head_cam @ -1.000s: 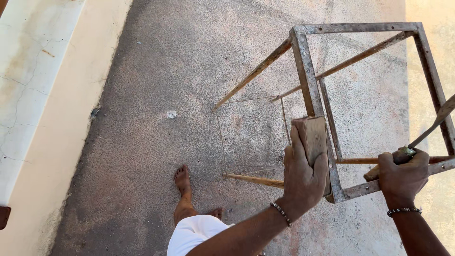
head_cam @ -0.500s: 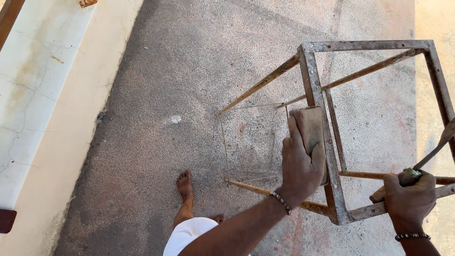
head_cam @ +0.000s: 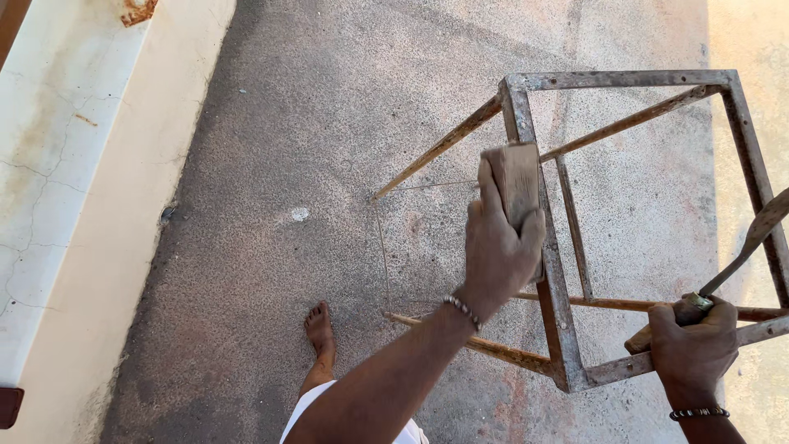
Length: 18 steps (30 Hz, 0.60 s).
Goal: The person sands the metal frame using a sanding block. The person also handles a sickle and moves it across parts of the frame while continuing to sand.
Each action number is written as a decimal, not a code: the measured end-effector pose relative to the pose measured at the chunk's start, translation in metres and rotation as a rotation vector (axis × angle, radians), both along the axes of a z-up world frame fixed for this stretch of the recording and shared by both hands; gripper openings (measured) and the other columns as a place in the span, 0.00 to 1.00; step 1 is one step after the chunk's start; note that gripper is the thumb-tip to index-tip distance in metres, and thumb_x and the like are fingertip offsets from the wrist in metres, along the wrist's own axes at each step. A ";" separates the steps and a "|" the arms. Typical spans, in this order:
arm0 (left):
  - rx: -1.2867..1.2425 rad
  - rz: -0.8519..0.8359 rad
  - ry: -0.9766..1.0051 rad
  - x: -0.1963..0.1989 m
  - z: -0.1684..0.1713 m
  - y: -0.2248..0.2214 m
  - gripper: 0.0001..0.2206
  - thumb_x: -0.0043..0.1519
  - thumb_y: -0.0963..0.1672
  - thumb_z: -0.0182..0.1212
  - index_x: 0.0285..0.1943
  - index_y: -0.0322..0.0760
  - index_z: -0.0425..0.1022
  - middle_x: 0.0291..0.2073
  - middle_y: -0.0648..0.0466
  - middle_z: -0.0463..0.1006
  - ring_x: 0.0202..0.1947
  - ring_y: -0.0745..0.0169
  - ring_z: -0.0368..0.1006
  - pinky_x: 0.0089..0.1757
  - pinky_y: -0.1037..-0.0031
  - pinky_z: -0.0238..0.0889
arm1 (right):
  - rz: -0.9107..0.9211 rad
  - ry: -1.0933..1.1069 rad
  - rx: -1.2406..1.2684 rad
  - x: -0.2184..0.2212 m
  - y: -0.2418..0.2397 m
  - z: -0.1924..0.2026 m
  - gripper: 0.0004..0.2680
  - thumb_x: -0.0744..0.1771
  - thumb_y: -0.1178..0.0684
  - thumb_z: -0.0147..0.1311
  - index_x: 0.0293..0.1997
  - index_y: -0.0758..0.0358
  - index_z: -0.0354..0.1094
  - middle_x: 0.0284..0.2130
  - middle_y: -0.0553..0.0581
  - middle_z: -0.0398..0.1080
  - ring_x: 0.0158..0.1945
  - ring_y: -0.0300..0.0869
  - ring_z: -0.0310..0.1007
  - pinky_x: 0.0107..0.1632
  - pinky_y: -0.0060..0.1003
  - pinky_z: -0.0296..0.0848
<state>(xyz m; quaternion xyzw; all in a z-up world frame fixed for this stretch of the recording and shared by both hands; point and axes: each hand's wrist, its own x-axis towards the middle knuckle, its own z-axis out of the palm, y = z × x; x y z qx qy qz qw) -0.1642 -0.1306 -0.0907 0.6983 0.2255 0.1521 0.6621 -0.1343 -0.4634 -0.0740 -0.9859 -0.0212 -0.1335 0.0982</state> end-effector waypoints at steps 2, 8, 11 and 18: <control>-0.284 0.011 -0.001 0.061 -0.010 0.043 0.43 0.62 0.47 0.56 0.82 0.35 0.29 0.40 0.37 0.80 0.24 0.49 0.81 0.23 0.69 0.78 | 0.000 -0.020 0.000 -0.001 -0.002 0.000 0.14 0.64 0.54 0.64 0.44 0.75 0.63 0.32 0.60 0.71 0.35 0.46 0.73 0.47 0.45 0.74; -0.291 0.005 -0.202 0.039 -0.018 0.020 0.44 0.65 0.49 0.56 0.82 0.32 0.27 0.45 0.35 0.78 0.29 0.50 0.82 0.25 0.68 0.80 | -0.014 -0.034 0.005 -0.001 0.001 0.001 0.13 0.65 0.53 0.63 0.40 0.73 0.62 0.31 0.59 0.71 0.35 0.47 0.73 0.47 0.47 0.74; 0.020 0.014 -0.189 -0.035 -0.003 -0.035 0.46 0.69 0.49 0.62 0.84 0.27 0.29 0.47 0.36 0.72 0.38 0.48 0.80 0.34 0.67 0.79 | -0.010 -0.022 0.041 -0.004 0.000 0.004 0.13 0.65 0.54 0.62 0.43 0.74 0.63 0.31 0.58 0.70 0.34 0.44 0.71 0.46 0.45 0.74; -0.405 0.021 -0.114 0.067 0.001 0.055 0.55 0.51 0.45 0.71 0.79 0.36 0.24 0.46 0.32 0.78 0.33 0.47 0.82 0.28 0.67 0.81 | -0.011 -0.015 0.061 0.000 0.010 0.005 0.11 0.64 0.56 0.62 0.41 0.73 0.63 0.31 0.58 0.70 0.33 0.42 0.70 0.45 0.43 0.74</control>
